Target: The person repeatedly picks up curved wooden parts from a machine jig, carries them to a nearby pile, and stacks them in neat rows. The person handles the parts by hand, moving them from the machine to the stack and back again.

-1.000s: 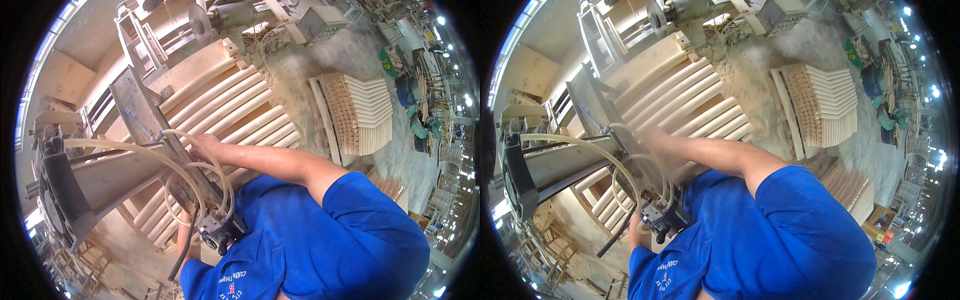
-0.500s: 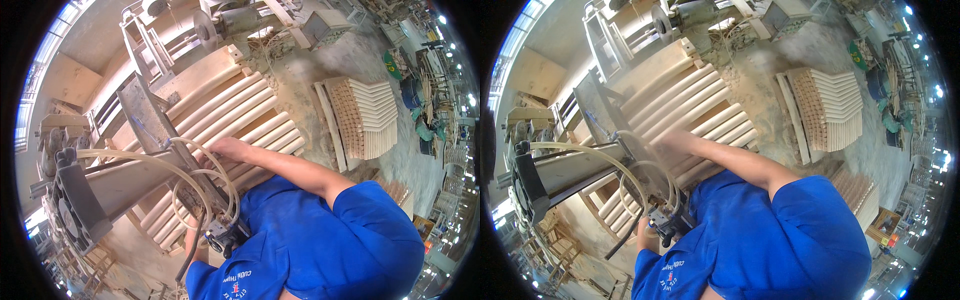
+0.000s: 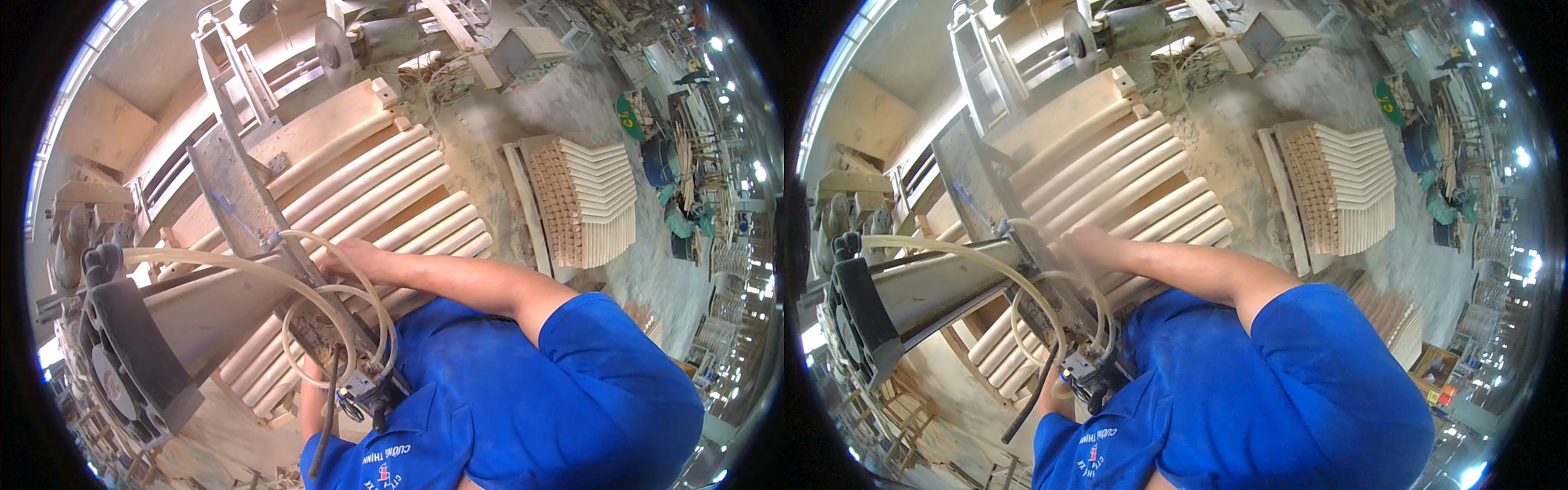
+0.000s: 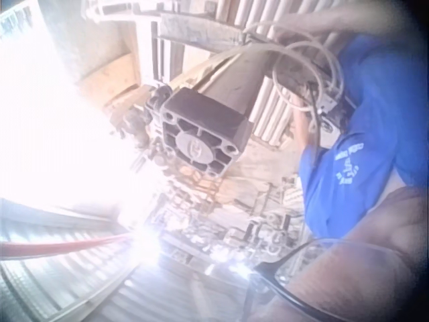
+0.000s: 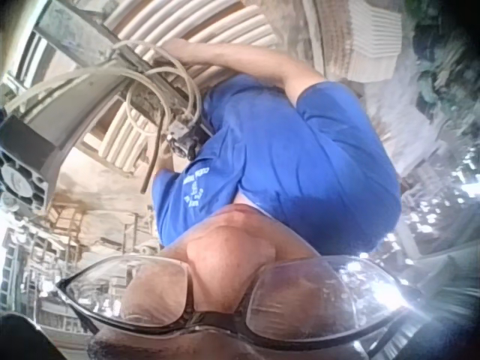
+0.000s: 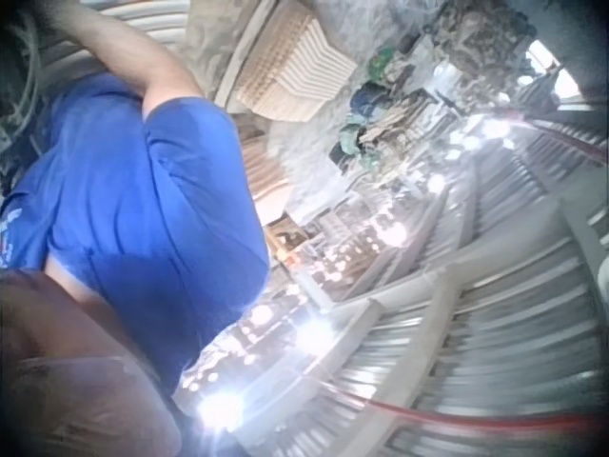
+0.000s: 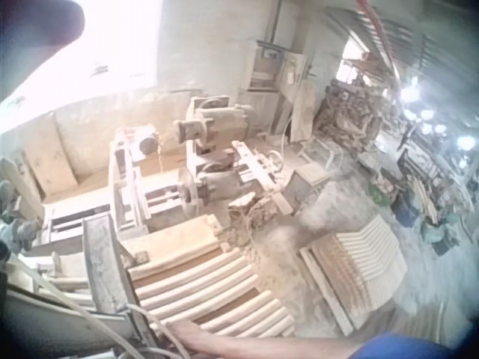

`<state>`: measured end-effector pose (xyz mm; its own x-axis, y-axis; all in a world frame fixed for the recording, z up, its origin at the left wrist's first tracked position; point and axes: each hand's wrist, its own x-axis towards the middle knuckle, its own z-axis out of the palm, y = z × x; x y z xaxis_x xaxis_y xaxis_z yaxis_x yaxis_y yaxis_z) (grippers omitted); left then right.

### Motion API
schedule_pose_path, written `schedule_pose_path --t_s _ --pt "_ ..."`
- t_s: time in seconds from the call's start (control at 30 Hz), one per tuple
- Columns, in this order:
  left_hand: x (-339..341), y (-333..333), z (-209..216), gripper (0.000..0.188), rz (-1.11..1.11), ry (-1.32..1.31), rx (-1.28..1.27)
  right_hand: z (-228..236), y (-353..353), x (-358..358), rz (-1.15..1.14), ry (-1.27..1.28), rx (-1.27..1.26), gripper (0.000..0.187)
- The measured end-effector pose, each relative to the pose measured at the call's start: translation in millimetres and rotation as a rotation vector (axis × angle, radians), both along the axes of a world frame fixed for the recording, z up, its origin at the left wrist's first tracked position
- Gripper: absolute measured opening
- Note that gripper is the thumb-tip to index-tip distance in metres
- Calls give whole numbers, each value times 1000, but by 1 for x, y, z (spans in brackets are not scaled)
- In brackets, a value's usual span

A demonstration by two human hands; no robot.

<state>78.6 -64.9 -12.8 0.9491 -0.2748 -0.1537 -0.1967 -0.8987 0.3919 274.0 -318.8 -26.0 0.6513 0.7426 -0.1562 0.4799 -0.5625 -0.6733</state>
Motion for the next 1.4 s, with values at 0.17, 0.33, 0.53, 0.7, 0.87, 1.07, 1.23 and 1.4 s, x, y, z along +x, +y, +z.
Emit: schedule_pose_path --t_s 0.17,0.33,0.53,0.7,0.87,1.07,1.23,1.4 --pt "3 2 -6 40 11 -7 -1 -2 -2 4 -75 212 88 38" --pt "6 3 -7 39 19 -6 3 -11 -1 -3 -147 337 94 42" --pt "15 -5 -10 39 -2 -40 8 -13 -10 0 -104 133 124 36" --pt "45 -14 -21 38 -29 -98 8 -1 -7 0 -116 40 110 24" --pt "64 -17 -36 38 -1 -126 -8 7 -13 10 -12 60 -17 21" --pt "56 15 -54 37 107 -205 19 3 -81 -19 -296 -14 246 36" --pt "66 -3 -32 33 203 -388 122 -22 -225 -8 -953 -129 24 43" --pt "48 25 -20 36 438 -339 318 -65 -289 -4 -1110 441 117 61"
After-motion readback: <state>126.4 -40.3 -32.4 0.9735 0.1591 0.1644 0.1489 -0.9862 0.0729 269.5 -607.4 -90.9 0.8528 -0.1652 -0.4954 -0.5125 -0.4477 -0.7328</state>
